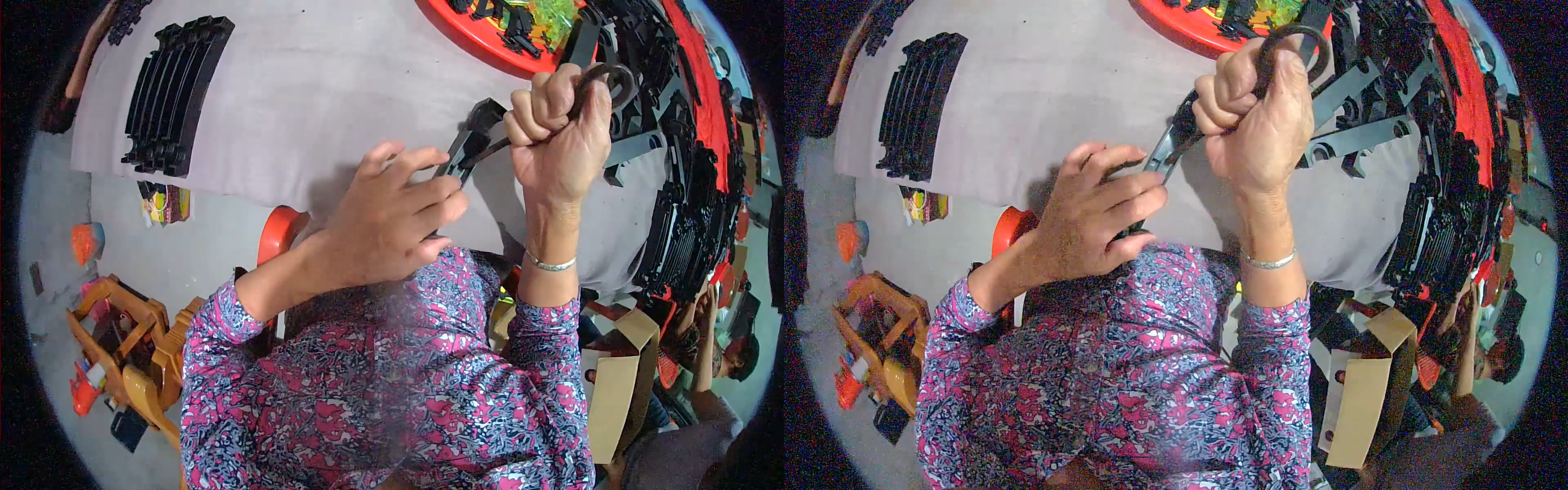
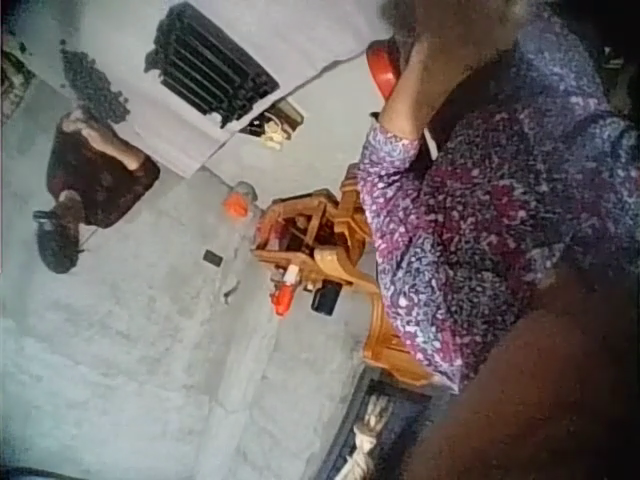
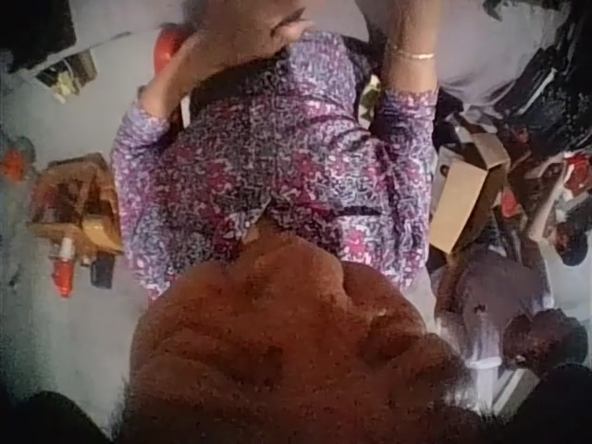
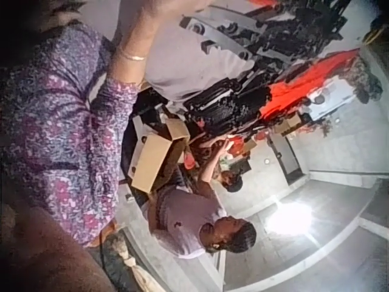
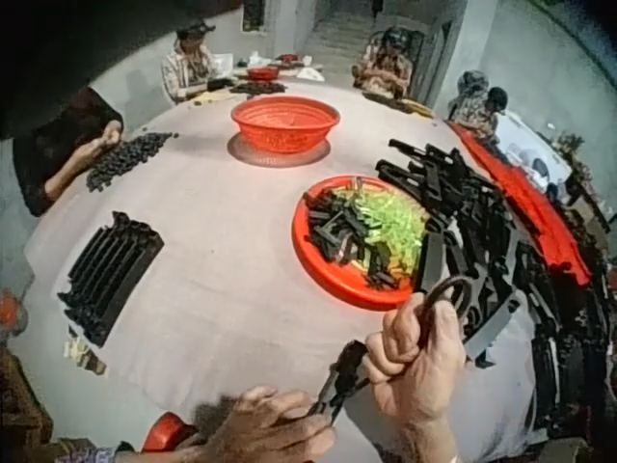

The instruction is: The person assembles toy gun components by inserting small plastic pieces into plastic housings and securing internal parts using a metal loop tool.

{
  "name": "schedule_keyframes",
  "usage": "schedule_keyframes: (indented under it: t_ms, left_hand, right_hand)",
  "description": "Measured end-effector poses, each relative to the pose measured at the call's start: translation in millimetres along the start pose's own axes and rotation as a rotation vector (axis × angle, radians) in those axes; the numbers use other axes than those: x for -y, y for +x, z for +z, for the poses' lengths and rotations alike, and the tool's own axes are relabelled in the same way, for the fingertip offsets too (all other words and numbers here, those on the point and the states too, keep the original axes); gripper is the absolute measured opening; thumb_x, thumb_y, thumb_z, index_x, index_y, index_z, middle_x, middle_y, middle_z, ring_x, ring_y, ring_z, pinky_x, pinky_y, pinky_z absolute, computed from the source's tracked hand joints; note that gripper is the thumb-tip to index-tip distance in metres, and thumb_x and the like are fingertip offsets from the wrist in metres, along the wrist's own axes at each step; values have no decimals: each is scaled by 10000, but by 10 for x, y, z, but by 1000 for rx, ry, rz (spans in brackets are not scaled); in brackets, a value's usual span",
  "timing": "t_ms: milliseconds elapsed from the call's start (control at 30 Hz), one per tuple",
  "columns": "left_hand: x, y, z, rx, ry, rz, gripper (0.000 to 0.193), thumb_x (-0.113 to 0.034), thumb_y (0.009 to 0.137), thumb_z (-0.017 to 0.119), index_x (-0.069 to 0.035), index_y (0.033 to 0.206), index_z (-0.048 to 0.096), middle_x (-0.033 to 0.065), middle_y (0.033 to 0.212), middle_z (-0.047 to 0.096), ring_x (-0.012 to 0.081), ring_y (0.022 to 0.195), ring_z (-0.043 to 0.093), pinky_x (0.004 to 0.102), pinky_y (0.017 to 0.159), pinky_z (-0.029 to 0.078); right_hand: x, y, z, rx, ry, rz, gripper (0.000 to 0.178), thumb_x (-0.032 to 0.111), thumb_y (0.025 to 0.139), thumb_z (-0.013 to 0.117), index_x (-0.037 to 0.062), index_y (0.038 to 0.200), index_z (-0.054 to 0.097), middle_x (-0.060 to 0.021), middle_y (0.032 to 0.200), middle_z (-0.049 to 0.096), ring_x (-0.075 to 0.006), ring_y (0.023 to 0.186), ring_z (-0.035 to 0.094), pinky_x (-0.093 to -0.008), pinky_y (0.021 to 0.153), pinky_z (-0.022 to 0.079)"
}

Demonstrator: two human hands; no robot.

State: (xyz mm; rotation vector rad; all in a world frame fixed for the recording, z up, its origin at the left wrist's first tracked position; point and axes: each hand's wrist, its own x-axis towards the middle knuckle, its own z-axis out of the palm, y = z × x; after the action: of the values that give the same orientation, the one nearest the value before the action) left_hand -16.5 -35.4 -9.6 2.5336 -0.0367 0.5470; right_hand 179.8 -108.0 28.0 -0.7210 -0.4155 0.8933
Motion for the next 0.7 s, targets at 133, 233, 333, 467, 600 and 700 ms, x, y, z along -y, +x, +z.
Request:
schedule_keyframes:
  t_ms: [133, 233, 333, 467, 600, 700]
  left_hand:
    - [-43, -6, -20, 88, 100, 9, 495, -423, 786, 638, -116, 1174, 626, 40, 1227, 593, 283, 1259, 459, 532, 1043, 305]
    - [-93, 7, -43, 122, 102, -26, 522, -377, 767, 673, -117, 1217, 619, 37, 1248, 583, 277, 1256, 460, 520, 1047, 309]
    - [-118, 5, -38, 146, 120, -43, 545, -314, 745, 700, -116, 1245, 610, 38, 1262, 569, 268, 1239, 468, 510, 1046, 318]
    - [-144, 10, -36, 144, 103, -56, 560, -251, 720, 713, -119, 1254, 606, 40, 1262, 564, 260, 1211, 482, 504, 1037, 334]
    - [-155, 0, -21, 157, 106, -73, 560, -219, 709, 703, -118, 1252, 606, 51, 1261, 563, 267, 1190, 495, 509, 1021, 350]
    - [-153, -1, -27, 163, 75, -73, 547, -202, 705, 699, -117, 1238, 610, 63, 1261, 563, 275, 1186, 501, 516, 1018, 355]
  right_hand:
    - [-11, 11, 4, -22, -29, -2, 442, 388, 1046, 357, 83, 730, 407, 34, 574, 254, -77, 470, 176, -263, 419, 128]
    - [-7, 26, -2, -21, -17, 34, 442, 389, 1047, 357, 84, 733, 414, 37, 574, 251, -75, 473, 173, -261, 419, 128]
    - [-10, 29, 5, -40, -44, 31, 445, 390, 1048, 357, 86, 728, 412, 38, 574, 251, -74, 474, 174, -259, 418, 128]
    - [-1, 43, -26, -6, 17, 64, 448, 390, 1049, 358, 90, 719, 407, 39, 572, 255, -72, 470, 179, -256, 415, 127]
    - [-22, 42, -12, 6, -26, 60, 450, 394, 1047, 358, 93, 716, 405, 38, 572, 250, -72, 472, 177, -253, 411, 130]
    - [-7, 36, 1, -14, -34, 78, 452, 395, 1046, 358, 93, 713, 408, 39, 572, 248, -73, 471, 171, -252, 409, 134]
